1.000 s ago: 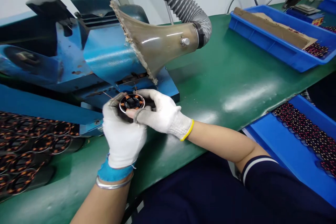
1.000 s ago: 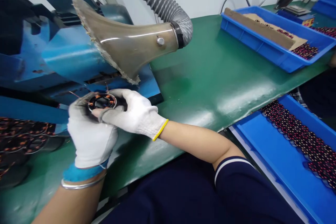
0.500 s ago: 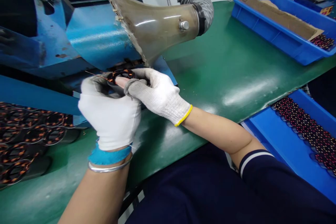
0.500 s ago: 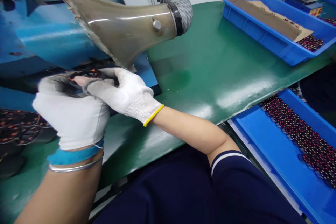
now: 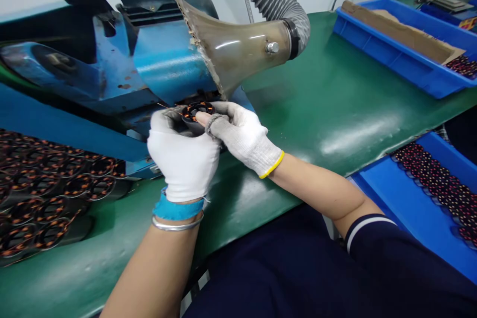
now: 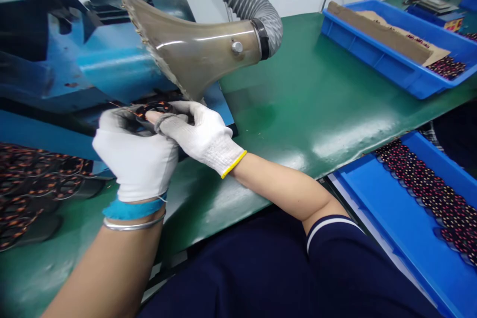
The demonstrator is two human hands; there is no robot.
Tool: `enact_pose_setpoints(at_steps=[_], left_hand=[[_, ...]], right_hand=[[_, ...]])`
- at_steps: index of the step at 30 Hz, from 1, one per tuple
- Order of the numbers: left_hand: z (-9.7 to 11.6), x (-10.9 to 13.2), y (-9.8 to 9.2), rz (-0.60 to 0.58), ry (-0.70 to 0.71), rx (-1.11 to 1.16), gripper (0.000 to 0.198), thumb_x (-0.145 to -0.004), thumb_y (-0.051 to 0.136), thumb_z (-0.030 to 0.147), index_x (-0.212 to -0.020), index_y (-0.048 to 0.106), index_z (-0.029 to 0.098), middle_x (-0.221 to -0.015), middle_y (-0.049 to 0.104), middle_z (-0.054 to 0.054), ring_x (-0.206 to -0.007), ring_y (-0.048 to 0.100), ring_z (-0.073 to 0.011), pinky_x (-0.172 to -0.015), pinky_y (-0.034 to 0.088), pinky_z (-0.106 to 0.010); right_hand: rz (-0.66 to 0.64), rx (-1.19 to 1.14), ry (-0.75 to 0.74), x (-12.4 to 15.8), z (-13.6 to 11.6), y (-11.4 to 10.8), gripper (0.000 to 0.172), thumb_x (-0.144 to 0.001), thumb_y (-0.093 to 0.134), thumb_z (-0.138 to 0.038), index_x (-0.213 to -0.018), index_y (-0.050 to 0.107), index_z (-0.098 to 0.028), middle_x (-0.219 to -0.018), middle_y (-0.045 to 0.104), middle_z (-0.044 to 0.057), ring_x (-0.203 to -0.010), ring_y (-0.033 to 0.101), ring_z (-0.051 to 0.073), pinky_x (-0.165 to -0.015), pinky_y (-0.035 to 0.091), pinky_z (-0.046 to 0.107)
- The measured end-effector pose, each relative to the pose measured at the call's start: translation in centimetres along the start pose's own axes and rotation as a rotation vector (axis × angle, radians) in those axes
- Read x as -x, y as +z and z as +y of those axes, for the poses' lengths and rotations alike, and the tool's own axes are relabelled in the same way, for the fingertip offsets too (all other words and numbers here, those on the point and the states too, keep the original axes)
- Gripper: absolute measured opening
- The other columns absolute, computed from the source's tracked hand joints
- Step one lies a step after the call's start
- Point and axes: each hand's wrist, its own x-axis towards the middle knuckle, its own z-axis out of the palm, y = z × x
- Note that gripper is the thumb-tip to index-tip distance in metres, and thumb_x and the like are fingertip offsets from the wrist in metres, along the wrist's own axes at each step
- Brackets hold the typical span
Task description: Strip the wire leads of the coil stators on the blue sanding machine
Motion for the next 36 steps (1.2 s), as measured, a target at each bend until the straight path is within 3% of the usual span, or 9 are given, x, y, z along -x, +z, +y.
enact_pose_setpoints(at_steps=[3,7,11,16,21,26,30,32,36], left_hand=[[0.3,-0.3,0.3,-0.017,-0.004,-0.003,0.028,-0.093,0.092,0.036,-0.110,0.075,0.021,-0.097,0.078,-0.002,-0.090,0.080,-0.0241,-0.108,0.075,-0.055],[0.2,0.1,-0.7,-0.068,0.018,-0.021,0.036,-0.096,0.096,0.044,-0.116,0.077,0.022,-0.108,0.087,-0.007,-0.099,0.086,-0.0272,-0.107,0.076,-0.051],[-1.4,2.7,-4.0,-0.077,0.076,0.051,0.061,-0.089,0.101,0.062,-0.136,0.080,0.028,-0.133,0.092,-0.012,-0.123,0.092,-0.0360,-0.115,0.079,-0.053],[-3.7,6.5,-7.9,-0.225,-0.068,0.227,0.063,-0.098,0.091,0.061,-0.154,0.077,0.037,-0.161,0.088,-0.012,-0.147,0.089,-0.0380,-0.128,0.077,-0.054],[-4.3,7.8,-9.1,-0.204,0.085,0.063,0.067,-0.093,0.096,0.053,-0.154,0.073,0.036,-0.152,0.088,-0.013,-0.141,0.091,-0.0382,-0.123,0.079,-0.055],[-4.4,8.4,-11.0,-0.287,0.109,-0.026,0.058,-0.093,0.100,0.058,-0.139,0.077,0.032,-0.137,0.091,-0.012,-0.125,0.094,-0.0362,-0.116,0.081,-0.053],[-5.5,11.2,-15.2,-0.299,-0.125,-0.049,0.062,-0.083,0.105,0.058,-0.135,0.081,0.033,-0.134,0.094,-0.012,-0.118,0.095,-0.0386,-0.105,0.084,-0.056],[-6.9,13.1,-18.1,-0.242,-0.281,-0.078,0.064,-0.079,0.105,0.057,-0.134,0.084,0.032,-0.131,0.095,-0.013,-0.115,0.096,-0.0403,-0.102,0.085,-0.058],[-10.9,13.7,-25.4,-0.061,-0.396,-0.360,0.063,-0.080,0.099,0.062,-0.130,0.087,0.027,-0.135,0.095,-0.017,-0.129,0.094,-0.0446,-0.122,0.078,-0.063]], right_hand=[[-0.084,-0.101,-0.005,-0.3,0.2,-0.3,0.060,-0.081,0.123,-0.052,-0.118,0.087,-0.022,-0.115,0.094,0.005,-0.125,0.092,0.033,-0.134,0.074,0.051],[-0.063,-0.077,-0.010,0.5,0.4,-0.4,0.060,-0.080,0.124,-0.046,-0.121,0.086,-0.022,-0.125,0.095,0.009,-0.133,0.092,0.036,-0.134,0.075,0.053],[-0.174,0.083,-0.097,2.7,0.1,-0.9,0.068,-0.072,0.128,-0.039,-0.126,0.088,-0.024,-0.142,0.095,0.012,-0.140,0.092,0.038,-0.131,0.076,0.055],[-0.295,0.265,-0.151,4.6,-0.3,-1.4,0.068,-0.069,0.130,-0.052,-0.121,0.097,-0.025,-0.144,0.093,0.013,-0.141,0.090,0.040,-0.130,0.075,0.053],[-0.323,0.193,-0.162,5.7,-0.3,-0.6,0.035,-0.085,0.122,-0.044,-0.098,0.095,-0.027,-0.124,0.094,0.010,-0.138,0.088,0.036,-0.131,0.070,0.044],[-0.324,0.001,0.128,4.4,-0.1,-0.6,0.039,-0.085,0.120,-0.035,-0.088,0.083,-0.023,-0.093,0.084,0.002,-0.103,0.085,0.027,-0.109,0.074,0.042],[-0.060,-0.111,0.079,3.2,-0.3,-1.2,0.040,-0.086,0.115,-0.045,-0.092,0.081,-0.024,-0.094,0.083,0.001,-0.096,0.080,0.021,-0.103,0.071,0.039],[-0.019,-0.073,0.025,3.4,-0.7,-1.3,0.035,-0.090,0.107,-0.049,-0.093,0.081,-0.026,-0.092,0.082,0.001,-0.090,0.077,0.021,-0.093,0.069,0.038],[-0.020,0.044,0.050,4.7,-1.3,-1.4,0.030,-0.086,0.103,-0.049,-0.090,0.084,-0.027,-0.082,0.081,0.005,-0.072,0.067,0.020,-0.064,0.051,0.034]])
